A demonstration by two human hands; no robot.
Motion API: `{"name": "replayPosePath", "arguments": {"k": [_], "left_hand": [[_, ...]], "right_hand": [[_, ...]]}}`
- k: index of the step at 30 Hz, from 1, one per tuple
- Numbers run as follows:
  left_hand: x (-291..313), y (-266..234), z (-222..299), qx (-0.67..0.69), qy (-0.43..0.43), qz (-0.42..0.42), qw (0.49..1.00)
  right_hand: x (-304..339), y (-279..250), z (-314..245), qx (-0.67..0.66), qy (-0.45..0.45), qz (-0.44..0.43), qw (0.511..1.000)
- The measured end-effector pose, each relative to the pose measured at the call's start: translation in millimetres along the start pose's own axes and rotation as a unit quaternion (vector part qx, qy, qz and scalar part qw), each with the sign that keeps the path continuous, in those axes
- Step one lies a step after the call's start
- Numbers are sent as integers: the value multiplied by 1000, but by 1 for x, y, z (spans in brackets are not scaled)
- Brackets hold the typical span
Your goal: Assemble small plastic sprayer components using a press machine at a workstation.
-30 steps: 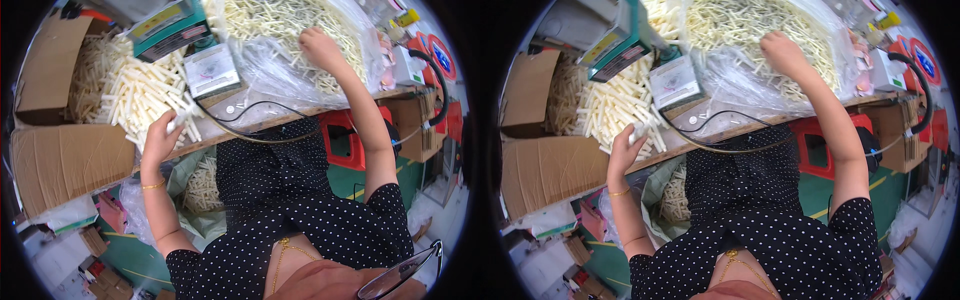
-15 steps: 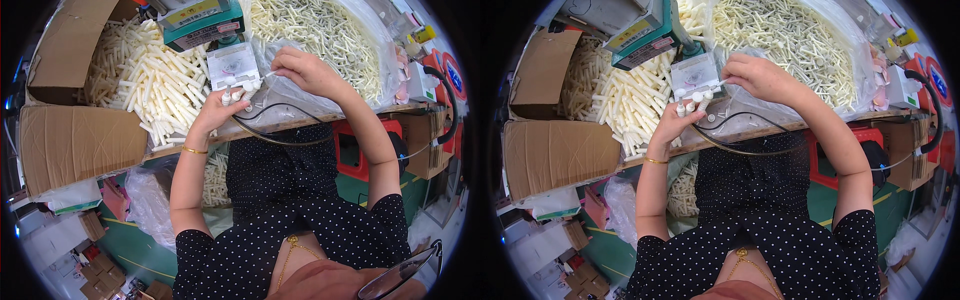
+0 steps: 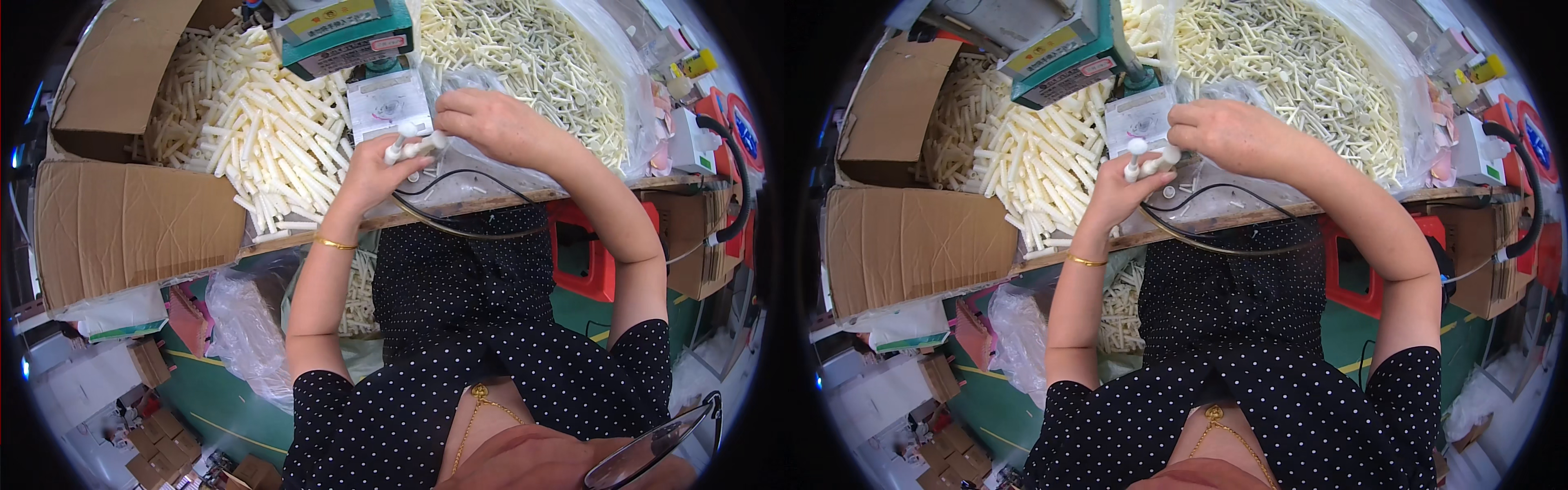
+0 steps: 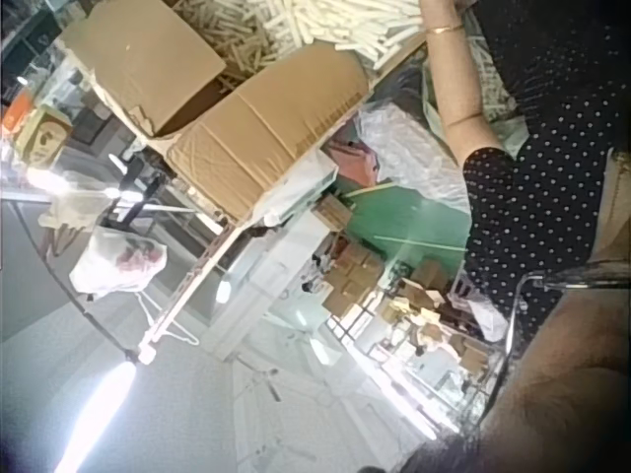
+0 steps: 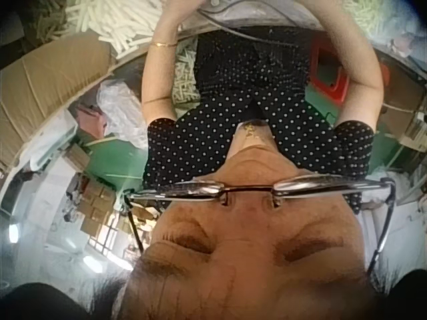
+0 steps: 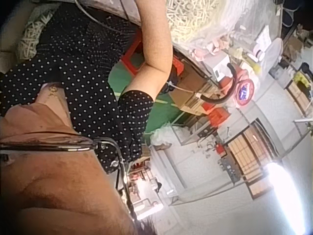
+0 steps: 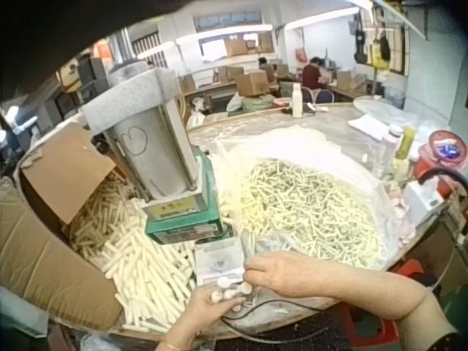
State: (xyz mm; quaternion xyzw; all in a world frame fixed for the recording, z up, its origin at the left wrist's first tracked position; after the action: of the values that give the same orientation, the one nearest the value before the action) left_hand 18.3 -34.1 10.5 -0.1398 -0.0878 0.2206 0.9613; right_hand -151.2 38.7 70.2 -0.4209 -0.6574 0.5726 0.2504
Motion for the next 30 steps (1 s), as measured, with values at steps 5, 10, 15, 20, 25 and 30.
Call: {"name": "replayPosePath", "arguments": {"k": [5,10,15,20,25,30], "left_hand": [[-27,-18,-15,228,12,229,946],[-43,-27,-29,276,18,261,925],[-46,-26,-33,294,16,273,916],[-50,-25,-31,284,10,278,918],[-50,-27,-28,292,16,285,913],[-50,-28,-31,300,17,282,911]], "right_hand": [[-6,-16,3,-167,126,220,953],[12,-7,8,-197,170,239,935],[30,3,9,-216,185,211,935],[38,10,15,-233,198,226,925],[45,15,16,-229,199,225,926],[52,23,19,-239,212,219,922]]}}
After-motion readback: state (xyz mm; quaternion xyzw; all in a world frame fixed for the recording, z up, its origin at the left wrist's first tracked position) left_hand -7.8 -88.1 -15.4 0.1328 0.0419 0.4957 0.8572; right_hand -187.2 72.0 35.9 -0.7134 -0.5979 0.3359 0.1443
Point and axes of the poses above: each hand's wrist, its own x-axis away from the middle knuckle, its own y-axis out of the palm, z = x × y, the point moved 3 cm from there along -x, towards the middle knuckle, and after that the axes turned 14 degrees about -z, right-handed, at the moved point
